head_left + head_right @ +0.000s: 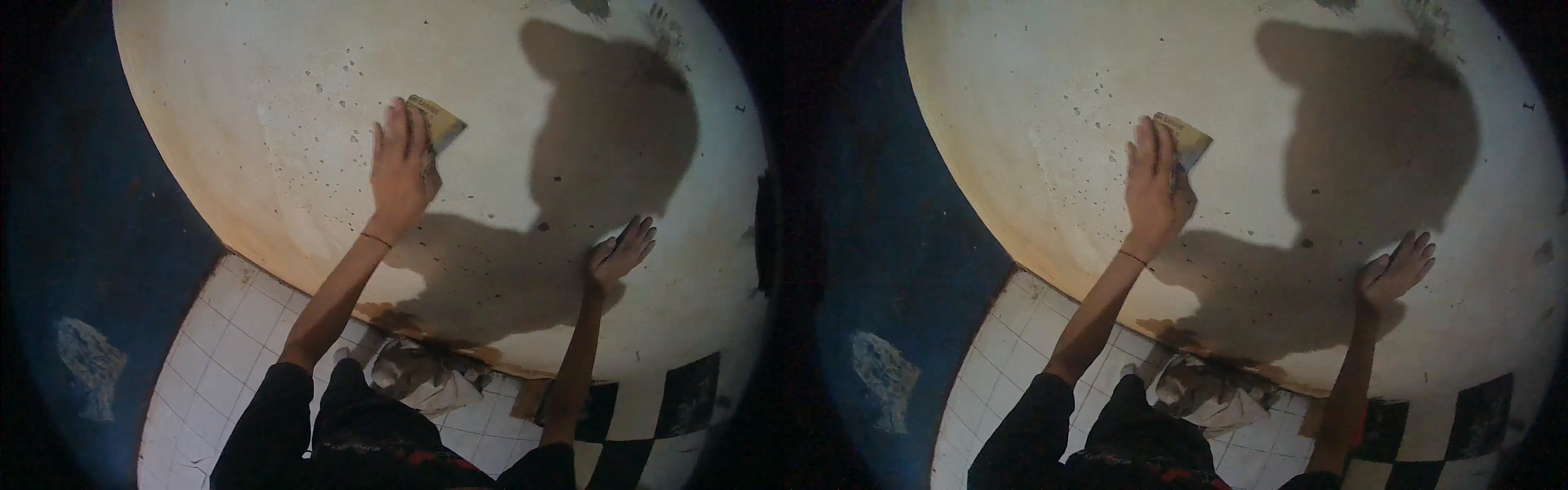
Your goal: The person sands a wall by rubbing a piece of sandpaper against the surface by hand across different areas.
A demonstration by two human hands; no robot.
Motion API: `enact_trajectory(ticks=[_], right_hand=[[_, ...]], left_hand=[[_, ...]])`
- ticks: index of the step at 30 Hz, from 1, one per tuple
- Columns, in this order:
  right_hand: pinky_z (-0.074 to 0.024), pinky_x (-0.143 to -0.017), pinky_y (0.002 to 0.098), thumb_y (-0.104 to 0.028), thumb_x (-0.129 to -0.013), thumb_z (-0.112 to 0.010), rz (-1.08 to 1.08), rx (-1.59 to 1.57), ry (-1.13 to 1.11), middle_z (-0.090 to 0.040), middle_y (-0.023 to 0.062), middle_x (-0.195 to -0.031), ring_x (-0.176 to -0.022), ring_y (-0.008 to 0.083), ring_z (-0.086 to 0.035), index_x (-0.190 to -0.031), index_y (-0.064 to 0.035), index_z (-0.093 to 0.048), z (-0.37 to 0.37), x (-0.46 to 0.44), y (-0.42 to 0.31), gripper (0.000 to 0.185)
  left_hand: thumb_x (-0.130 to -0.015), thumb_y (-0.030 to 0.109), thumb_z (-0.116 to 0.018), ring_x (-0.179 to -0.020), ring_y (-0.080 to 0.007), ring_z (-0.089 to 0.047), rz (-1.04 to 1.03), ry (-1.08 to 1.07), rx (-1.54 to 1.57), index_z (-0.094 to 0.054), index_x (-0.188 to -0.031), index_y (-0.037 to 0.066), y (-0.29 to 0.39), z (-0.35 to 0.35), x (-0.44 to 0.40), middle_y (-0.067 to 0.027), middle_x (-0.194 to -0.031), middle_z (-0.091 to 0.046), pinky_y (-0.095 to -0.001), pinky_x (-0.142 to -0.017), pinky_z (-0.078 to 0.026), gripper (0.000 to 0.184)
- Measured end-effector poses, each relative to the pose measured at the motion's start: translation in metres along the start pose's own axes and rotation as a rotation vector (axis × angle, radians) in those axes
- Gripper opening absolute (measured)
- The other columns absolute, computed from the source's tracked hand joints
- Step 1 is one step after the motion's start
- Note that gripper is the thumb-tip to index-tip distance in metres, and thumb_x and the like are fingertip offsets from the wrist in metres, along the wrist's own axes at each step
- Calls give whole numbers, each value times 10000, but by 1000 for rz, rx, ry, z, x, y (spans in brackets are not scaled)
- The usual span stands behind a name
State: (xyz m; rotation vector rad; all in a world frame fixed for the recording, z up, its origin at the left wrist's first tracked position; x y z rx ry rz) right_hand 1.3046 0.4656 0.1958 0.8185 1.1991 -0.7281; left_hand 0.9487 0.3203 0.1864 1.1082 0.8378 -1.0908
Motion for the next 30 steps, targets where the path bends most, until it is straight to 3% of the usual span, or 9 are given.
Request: enact_trajectory(ticks=[1, 4, 8, 12, 19, 23, 26, 28, 30], right_hand=[[-149, -1178, 562, -333, -1005, -305, 8, -2, 2, -330, 244, -1543, -1438, 448, -263, -1461, 10, -404, -1, -1, 0, 579], [-149, -1180, 558, -311, -1001, -315, -5, -21, 24, -336, 246, -1539, -1436, 450, -267, -1457, 10, -409, 1, -2, -4, 565], [-149, -1180, 562, -288, -997, -323, 10, -7, 6, -341, 244, -1537, -1436, 449, -267, -1449, 6, -421, -1, 1, 1, 548], [-148, -1175, 573, -291, -996, -325, 1, -36, 20, -343, 239, -1537, -1432, 457, -268, -1445, 4, -426, -1, -2, -1, 546], [-145, -1174, 576, -269, -983, -328, -8, -36, 20, -356, 241, -1529, -1422, 463, -281, -1430, 9, -437, 1, 0, 0, 538], [-137, -1175, 577, -263, -979, -330, -24, -68, 14, -351, 242, -1533, -1430, 462, -271, -1426, 12, -440, 4, -1, -4, 537], [-137, -1175, 577, -257, -974, -328, -15, -69, 44, -359, 243, -1528, -1430, 464, -271, -1418, 13, -449, 8, -2, -5, 534], [-139, -1175, 577, -254, -970, -327, -17, -71, 64, -365, 244, -1524, -1429, 464, -273, -1413, 14, -454, 9, -4, -13, 533], [-147, -1174, 577, -258, -964, -336, -53, -61, 28, -372, 251, -1517, -1427, 463, -278, -1400, 28, -459, 14, -10, -17, 536]], left_hand=[[-752, 107, -619, -1448, -455, -248, -13, 64, 83, -346, -1466, -38, -7, -2, -4, -287, -1561, -241, -625, -1163, -145, 778], [-761, 118, -683, -1456, -398, -256, -25, -188, 46, -330, -1481, -15, 44, -14, 19, -248, -1570, -243, -647, -1147, -181, 813], [-734, 198, -722, -1466, -403, -231, -116, -192, 106, -313, -1492, 3, 49, -33, 40, -245, -1577, -227, -663, -1145, -139, 883], [-781, 145, -590, -1441, -494, -227, -79, 12, 189, -327, -1501, 12, 61, -36, 36, -260, -1577, -230, -696, -1130, -100, 779], [-789, 19, -524, -1447, -445, -246, -11, 21, 217, -382, -1460, -20, 26, -38, 21, -269, -1555, -271, -608, -1172, -144, 688], [-727, -29, -524, -1435, -462, -247, 136, 353, 505, -364, -1450, -56, -15, 0, -13, -273, -1551, -271, -563, -1191, -138, 741], [-788, -5, -556, -1457, -428, -251, 0, 216, 203, -381, -1453, -36, 26, -8, -22, -248, -1548, -315, -597, -1169, -165, 688], [-788, 22, -581, -1448, -418, -274, -283, -145, 326, -377, -1447, -35, 79, -36, 1, -232, -1543, -332, -608, -1156, -191, 692], [-754, 29, -598, -1442, -398, -292, -282, -72, 201, -373, -1454, -19, 62, -39, -10, -197, -1549, -337, -602, -1156, -214, 737]])
Point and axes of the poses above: each hand's wrist, its own x-axis away from the middle knuckle, its own z-axis out of the back of the hand, y = z × x, the point moved 6 cm from there along -x, towards the middle knuckle
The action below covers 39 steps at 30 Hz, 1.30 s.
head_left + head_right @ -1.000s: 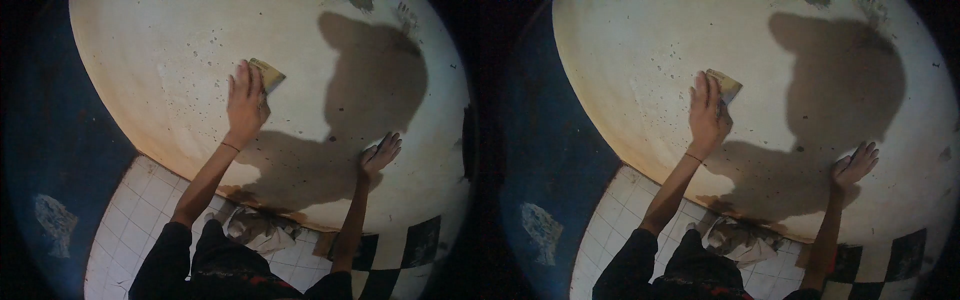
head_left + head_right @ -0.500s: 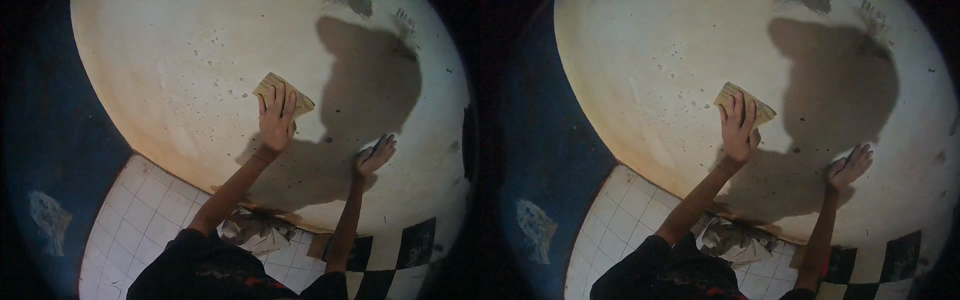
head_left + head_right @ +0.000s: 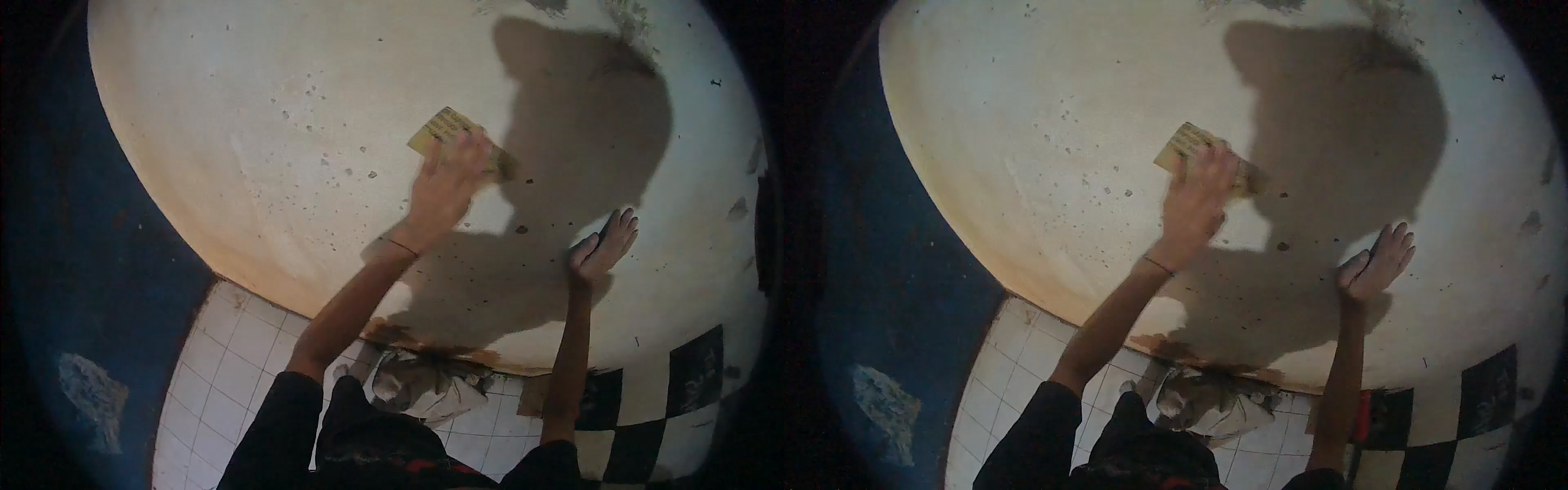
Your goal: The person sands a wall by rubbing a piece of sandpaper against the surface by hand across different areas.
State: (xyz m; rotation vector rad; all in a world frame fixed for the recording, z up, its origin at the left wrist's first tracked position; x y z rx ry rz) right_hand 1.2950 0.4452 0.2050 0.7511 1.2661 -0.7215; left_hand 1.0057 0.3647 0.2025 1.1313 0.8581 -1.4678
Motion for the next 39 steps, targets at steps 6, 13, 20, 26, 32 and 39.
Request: enact_trajectory(ticks=[6, 13, 20, 26, 32, 39], right_hand=[[-159, -1171, 581, -255, -954, -358, -7, 34, -27, -385, 263, -1504, -1418, 463, -297, -1391, 52, -455, -5, 8, 10, 543], [-166, -1171, 582, -235, -921, -377, 9, 12, 12, -399, 263, -1494, -1406, 461, -317, -1393, 32, -466, -7, 6, 11, 549], [-154, -1174, 580, -266, -921, -384, -18, -11, -18, -398, 266, -1493, -1416, 466, -298, -1386, 32, -479, -12, 9, 16, 560], [-155, -1173, 585, -276, -925, -385, -12, 2, -23, -393, 252, -1501, -1418, 453, -305, -1397, 17, -469, -9, 11, 15, 562], [-173, -1166, 590, -291, -939, -384, 28, 2, 17, -401, 245, -1501, -1406, 451, -329, -1388, 12, -481, -13, 17, 21, 551], [-182, -1162, 587, -301, -954, -376, -24, -9, 4, -410, 233, -1501, -1398, 459, -341, -1394, 13, -473, -10, 12, 12, 549]], left_hand=[[-770, 1, -572, -1432, -405, -313, 300, 538, 284, -395, -1448, -27, -60, 93, -44, -226, -1531, -354, -573, -1184, -173, 702], [-774, 84, -672, -1388, -393, -397, -26, 125, -85, -534, -1368, 30, 18, 10, -16, -200, -1501, -414, -621, -1113, -298, 613], [-880, 97, -603, -1339, -452, -435, -10, 267, 213, -622, -1194, 15, 9, 35, -10, -215, -1433, -482, -623, -1107, -306, 326], [-785, 3, -615, -1356, -491, -386, 25, 114, 116, -526, -974, 20, 34, 30, -13, -219, -1442, -444, -552, -1134, -313, 209], [-676, -99, -608, -1353, -490, -362, 415, 378, 311, -464, -1323, -59, 32, 31, -18, -251, -1488, -365, -551, -1133, -304, 665], [-692, 29, -664, -1412, -404, -339, 62, -49, 70, -357, -1483, -4, 4, 17, 14, -186, -1570, -301, -533, -1166, -247, 848]])
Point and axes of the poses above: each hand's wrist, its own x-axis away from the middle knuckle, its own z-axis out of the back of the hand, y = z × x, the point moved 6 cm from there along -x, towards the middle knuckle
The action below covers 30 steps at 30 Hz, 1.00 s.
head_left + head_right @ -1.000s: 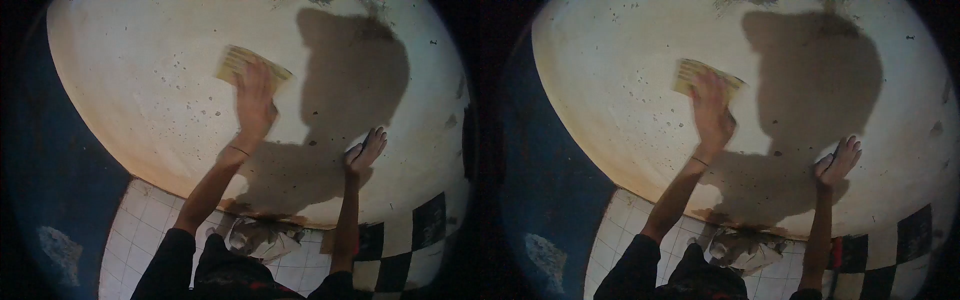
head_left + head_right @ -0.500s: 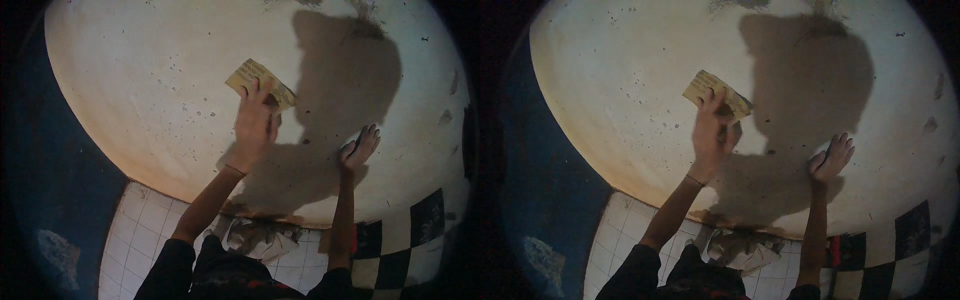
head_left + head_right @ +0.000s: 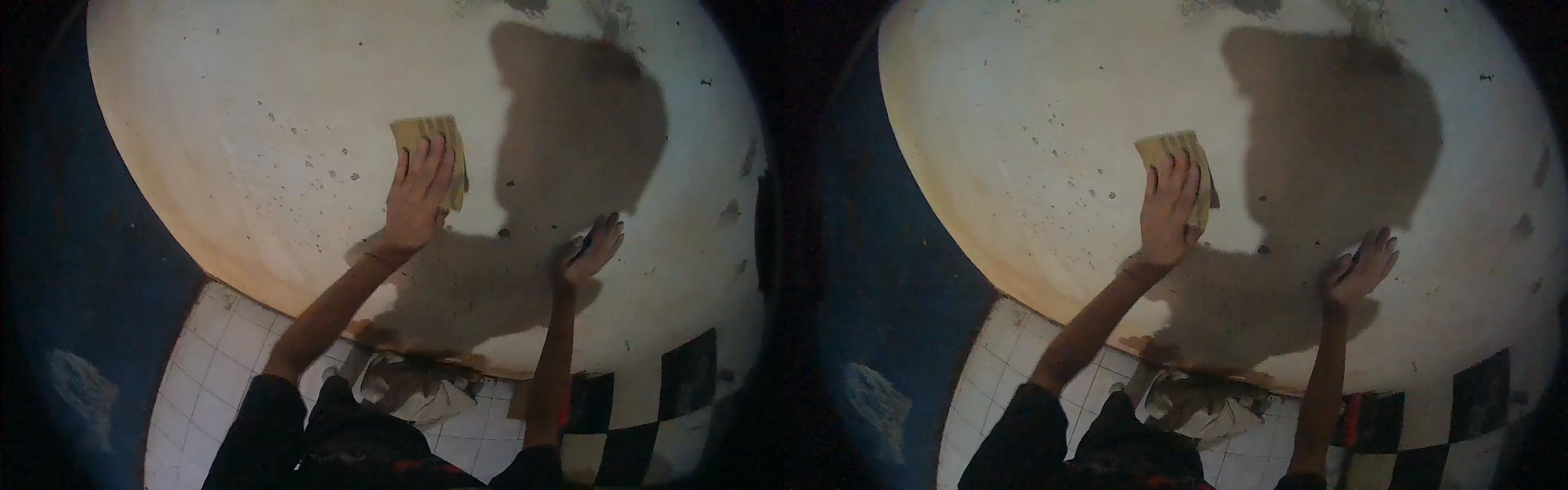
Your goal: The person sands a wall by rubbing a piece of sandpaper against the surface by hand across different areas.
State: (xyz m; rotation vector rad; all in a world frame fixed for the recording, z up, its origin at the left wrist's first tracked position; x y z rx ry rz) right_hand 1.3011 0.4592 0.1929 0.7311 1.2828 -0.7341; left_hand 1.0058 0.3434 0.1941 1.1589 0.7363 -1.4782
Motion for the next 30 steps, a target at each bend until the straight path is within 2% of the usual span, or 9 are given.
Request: enact_trajectory(ticks=[3, 6, 9, 13, 18, 20, 21, 24, 30], right_hand=[[-172, -1164, 589, -323, -979, -364, 50, -9, 36, -406, 227, -1505, -1400, 458, -338, -1401, 15, -465, -1, -1, -5, 550], [-166, -1165, 589, -332, -988, -360, 35, -4, 17, -403, 219, -1510, -1399, 456, -341, -1410, 9, -459, -1, -1, -5, 551], [-167, -1163, 588, -326, -986, -360, 53, -2, 6, -397, 222, -1514, -1400, 460, -338, -1419, 11, -451, -1, 3, -3, 556], [-172, -1163, 585, -293, -974, -370, 46, 18, 4, -394, 232, -1513, -1403, 463, -332, -1416, 17, -454, -6, 4, 4, 546], [-169, -1169, 580, -258, -963, -372, -5, -22, -14, -387, 248, -1510, -1401, 467, -328, -1404, 24, -462, -7, 8, -8, 531], [-169, -1172, 576, -256, -963, -375, -7, -1, -26, -382, 247, -1513, -1407, 462, -321, -1406, 26, -459, -5, 10, -7, 532], [-169, -1175, 571, -254, -963, -379, 0, 13, -30, -378, 245, -1515, -1412, 457, -314, -1408, 27, -456, -4, 8, -8, 532], [-172, -1180, 562, -221, -963, -392, 37, -7, -27, -377, 238, -1517, -1426, 440, -299, -1411, 24, -453, -1, 4, -11, 515], [-171, -1182, 559, -216, -981, -389, 46, 28, -9, -381, 231, -1517, -1428, 427, -304, -1418, 33, -441, 6, -4, -22, 506]], left_hand=[[-673, 39, -676, -1417, -404, -331, -270, -47, -138, -372, -1471, -5, -3, -25, 53, -185, -1565, -308, -547, -1165, -247, 855], [-671, 21, -668, -1420, -406, -326, -48, -180, -105, -372, -1464, -7, -24, -19, 40, -206, -1559, -307, -565, -1159, -248, 847], [-659, -16, -638, -1423, -415, -319, -50, 176, -92, -338, -1477, -6, -28, 45, -49, -235, -1553, -300, -571, -1157, -246, 871], [-704, 27, -653, -1430, -386, -326, -10, 209, -305, -320, -1490, -10, -37, 77, -52, -216, -1557, -312, -578, -1159, -230, 854], [-702, 168, -711, -1433, -362, -332, 91, 919, 119, -380, -1487, 74, -92, 139, -63, -160, -1556, -347, -575, -1166, -204, 858], [-700, 121, -697, -1430, -356, -336, -83, 475, -434, -410, -1473, 82, -75, 86, -50, -181, -1556, -336, -571, -1163, -224, 826], [-695, 80, -662, -1427, -391, -325, -59, 99, -440, -430, -1455, 60, -71, 53, -35, -210, -1559, -311, -582, -1156, -238, 795], [-659, 46, -649, -1412, -474, -299, -71, 171, -136, -384, -1440, -32, -61, 35, -6, -262, -1552, -283, -624, -1146, -227, 829], [-670, 5, -644, -1420, -486, -281, 21, 93, -21, -313, -1458, -65, -40, 21, 27, -315, -1534, -268, -645, -1144, -196, 857]])
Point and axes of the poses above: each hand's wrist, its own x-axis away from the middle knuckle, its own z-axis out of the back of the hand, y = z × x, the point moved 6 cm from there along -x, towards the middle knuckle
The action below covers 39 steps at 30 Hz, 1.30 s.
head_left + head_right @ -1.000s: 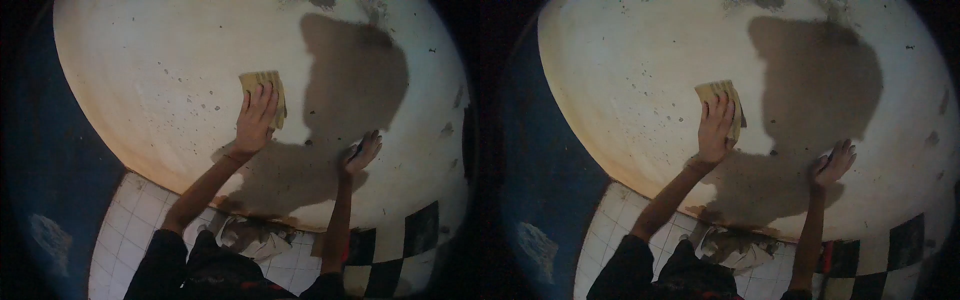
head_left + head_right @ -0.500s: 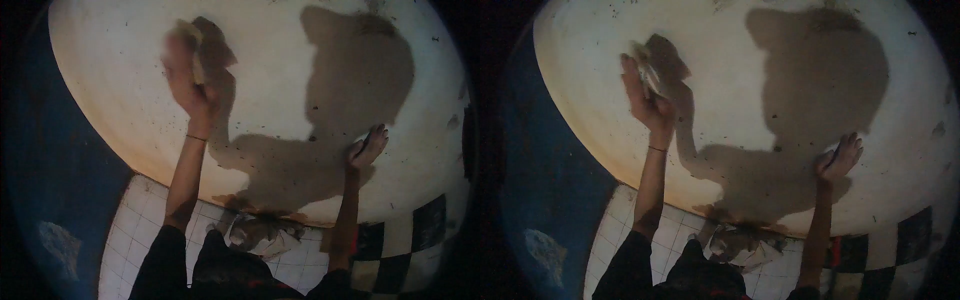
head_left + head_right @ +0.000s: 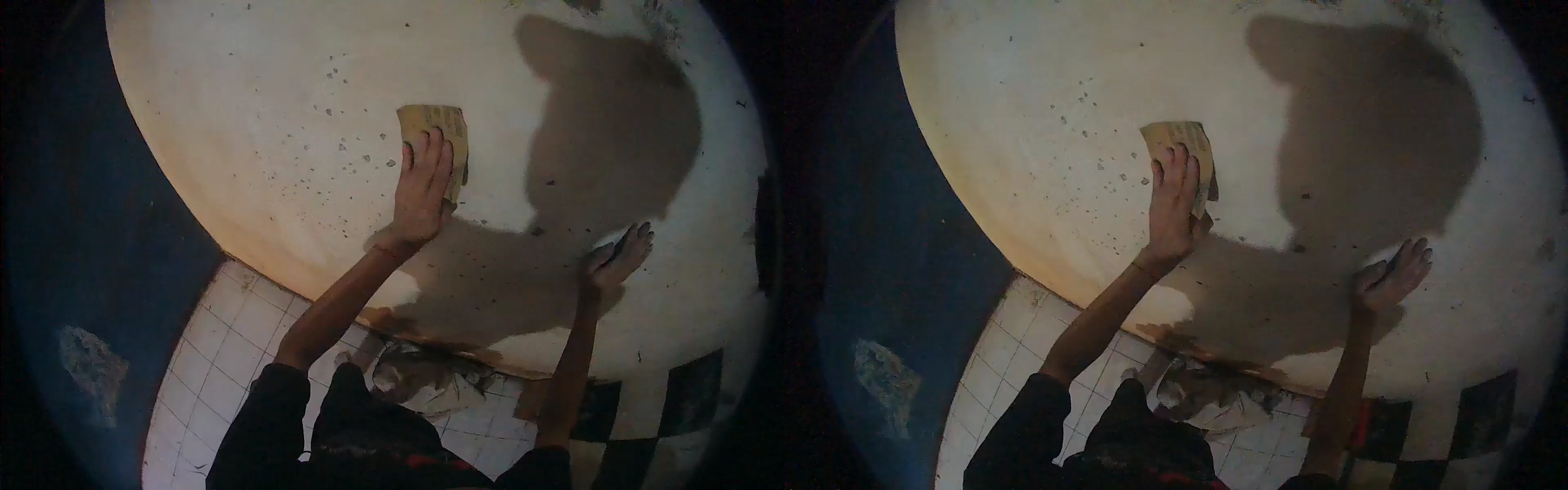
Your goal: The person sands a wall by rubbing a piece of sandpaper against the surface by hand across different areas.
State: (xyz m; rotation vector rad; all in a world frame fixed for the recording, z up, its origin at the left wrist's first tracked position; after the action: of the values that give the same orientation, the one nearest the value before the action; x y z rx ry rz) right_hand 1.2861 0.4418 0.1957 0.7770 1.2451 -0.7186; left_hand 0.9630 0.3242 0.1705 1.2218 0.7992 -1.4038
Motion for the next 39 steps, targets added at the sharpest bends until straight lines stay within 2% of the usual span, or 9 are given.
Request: enact_trajectory(ticks=[7, 10, 15, 17, 23, 26, 30, 33, 39], right_hand=[[-199, -1177, 551, -170, -983, -399, 39, -3, 19, -369, 230, -1523, -1420, 433, -310, -1441, 27, -407, 2, 4, 0, 498], [-208, -1177, 553, -151, -978, -407, 23, 21, 1, -377, 235, -1514, -1408, 445, -322, -1443, 33, -393, 0, 3, 2, 500], [-202, -1182, 552, -130, -973, -402, 40, -16, 30, -380, 236, -1510, -1405, 445, -326, -1432, 37, -396, 0, 6, -2, 488], [-202, -1182, 552, -130, -974, -399, 51, -12, 33, -380, 236, -1509, -1406, 442, -327, -1430, 40, -396, 4, 0, -5, 487], [-199, -1169, 580, -159, -953, -401, 6, -60, 59, -415, 245, -1486, -1400, 437, -348, -1376, 45, -470, 0, 3, 1, 474], [-204, -1174, 564, -146, -961, -399, 6, -55, 59, -408, 246, -1488, -1404, 438, -337, -1390, 46, -451, 6, 6, 0, 472], [-212, -1176, 555, -154, -973, -393, -16, -12, 48, -403, 245, -1489, -1404, 439, -330, -1405, 47, -434, 5, 8, 1, 479], [-215, -1174, 561, -149, -969, -403, -12, 0, 10, -401, 247, -1490, -1401, 441, -334, -1400, 45, -440, 4, 8, 8, 474], [-186, -1177, 571, -175, -965, -387, -1, -23, 23, -392, 256, -1498, -1407, 440, -334, -1413, 43, -427, 9, 3, 2, 500]], left_hand=[[-677, -18, -618, -1428, -477, -260, -13, 116, -83, -270, -1479, -65, -4, 19, -49, -275, -1563, -236, -636, -1153, -190, 876], [-744, 66, -625, -1450, -438, -260, -18, -203, -7, -314, -1477, -51, 14, -32, 17, -271, -1567, -245, -634, -1157, -167, 805], [-815, 80, -535, -1438, -429, -297, -75, -111, -11, -413, -1423, -60, 24, -32, 23, -281, -1530, -328, -618, -1163, -184, 636], [-765, 88, -583, -1426, -412, -332, 137, 72, 46, -367, -1463, -33, 6, 2, -20, -248, -1524, -363, -550, -1181, -198, 741], [-866, 23, -474, -1460, -393, -261, 156, 762, -50, -337, -1488, -28, -65, 119, -97, -252, -1559, -294, -472, -1200, -199, 639], [-822, -12, -510, -1441, -404, -295, 165, 577, -28, -349, -1476, -37, -62, 87, -86, -261, -1537, -327, -461, -1201, -210, 674], [-682, 23, -633, -1455, -438, -218, 39, -110, -157, -354, -1439, -60, 21, -24, -45, -260, -1551, -260, -601, -1164, -214, 811], [-696, -22, -614, -1431, -389, -315, -168, -76, -5, -363, -1452, -34, 29, -28, -33, -241, -1521, -347, -568, -1165, -240, 797], [-668, -69, -611, -1422, -397, -327, 100, 159, -233, -366, -1452, -29, -37, 37, -53, -226, -1528, -345, -577, -1178, -198, 822]])
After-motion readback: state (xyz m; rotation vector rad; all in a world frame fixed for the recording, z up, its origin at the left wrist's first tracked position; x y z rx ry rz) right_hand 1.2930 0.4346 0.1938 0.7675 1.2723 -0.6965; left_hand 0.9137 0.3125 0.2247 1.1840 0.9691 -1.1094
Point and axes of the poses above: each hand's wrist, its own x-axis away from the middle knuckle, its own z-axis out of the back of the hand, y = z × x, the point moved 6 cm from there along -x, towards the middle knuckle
